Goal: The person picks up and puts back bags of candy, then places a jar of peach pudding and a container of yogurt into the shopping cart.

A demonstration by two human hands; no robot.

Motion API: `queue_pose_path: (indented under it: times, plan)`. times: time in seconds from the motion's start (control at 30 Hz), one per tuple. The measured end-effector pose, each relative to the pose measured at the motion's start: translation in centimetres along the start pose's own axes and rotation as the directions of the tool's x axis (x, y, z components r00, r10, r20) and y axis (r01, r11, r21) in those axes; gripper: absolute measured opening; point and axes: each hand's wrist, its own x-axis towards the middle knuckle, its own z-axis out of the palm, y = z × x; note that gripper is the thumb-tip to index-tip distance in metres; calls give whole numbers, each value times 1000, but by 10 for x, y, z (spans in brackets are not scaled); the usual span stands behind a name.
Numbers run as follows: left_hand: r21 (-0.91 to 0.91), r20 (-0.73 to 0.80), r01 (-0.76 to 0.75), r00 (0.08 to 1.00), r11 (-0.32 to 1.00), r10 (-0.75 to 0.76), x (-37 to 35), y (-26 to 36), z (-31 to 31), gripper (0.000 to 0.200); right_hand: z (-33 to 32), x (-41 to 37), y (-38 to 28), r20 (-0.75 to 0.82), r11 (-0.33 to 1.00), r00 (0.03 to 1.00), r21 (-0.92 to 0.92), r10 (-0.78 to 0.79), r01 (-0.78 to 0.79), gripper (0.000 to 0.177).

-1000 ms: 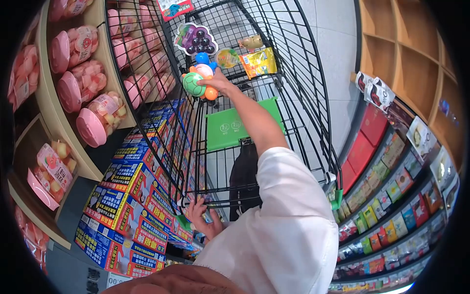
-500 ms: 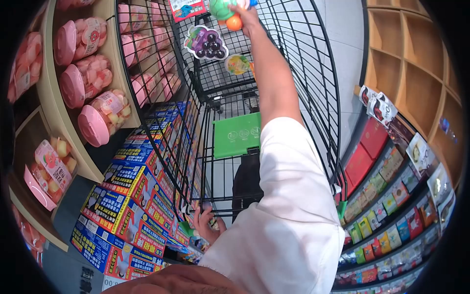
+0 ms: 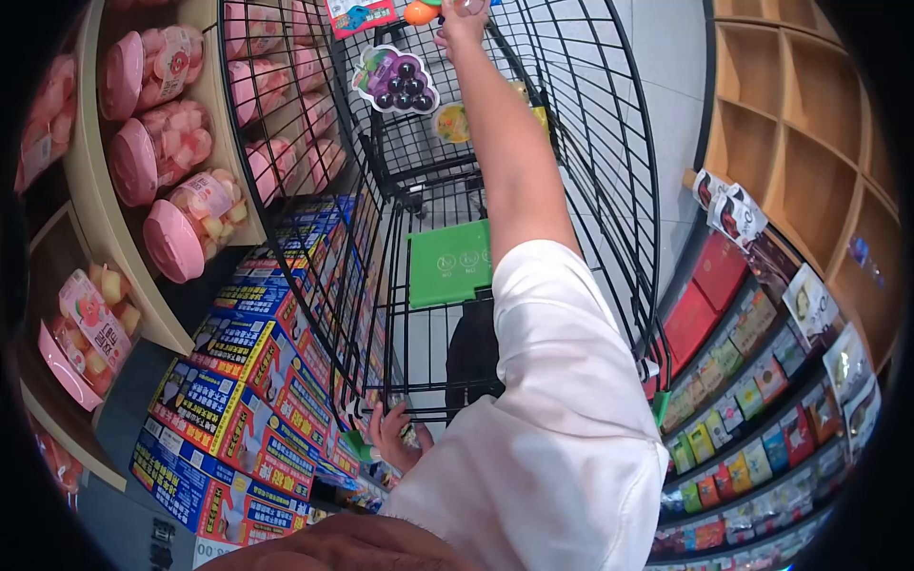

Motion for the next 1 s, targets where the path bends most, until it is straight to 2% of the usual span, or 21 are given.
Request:
queue_pose_path:
  times: [0.03,0.1,0.2,0.23,0.33,0.43,0.57,0.6,0.67,0.73,0.77,0.8,0.9,1.0]
  plan:
    - [4,-2,-9,1000,1000,9,1,1,0,32,-3,29,5,69,1000,998,8,3,-3,72]
    - [-4,-3,3,1000,1000,-3,0,2,2,32,15,29,-2,-139,985,975,-17,-174,173,65]
    - [-1,-12,14,1000,1000,-14,2,3,0,32,13,60,-2,12,967,973,118,-229,226,63]
    - [-3,-15,18,1000,1000,-18,2,6,0,32,8,60,-2,-22,982,982,31,-187,188,60]
    - [-11,-1,36,999,999,-36,4,10,-1,32,-4,38,11,-46,955,980,-239,-193,177,54]
    - [-28,-5,31,1000,999,-31,4,8,0,32,-5,-5,10,106,997,991,-2,79,-79,56]
    - [-23,3,13,1000,1000,-13,8,11,-3,32,-21,-52,20,111,988,993,-146,-38,54,44]
    - [-24,2,17,1000,1000,-17,9,11,-3,32,-35,-59,28,126,922,985,-354,-118,156,45]
    - [-27,1,22,1000,999,-22,9,12,-4,32,-65,-79,41,204,637,944,-699,-260,327,47]
    - [-41,-7,11,1000,999,-11,8,10,-4,33,-80,-113,45,233,411,969,-878,-78,244,56]
    - [-50,-11,0,1000,999,0,8,9,-3,33,-86,-137,51,378,138,913,-907,-154,398,64]
    - [-62,-21,-10,1000,998,9,9,8,-1,33,-90,-154,58,524,-154,832,-851,-185,502,72]
    - [-82,-34,-32,999,996,30,8,5,1,35,-96,-161,77,736,-504,660,-632,-153,588,88]
    - [-82,-30,-17,999,997,14,5,7,2,38,-90,-141,93,696,-586,701,-636,-154,502,96]
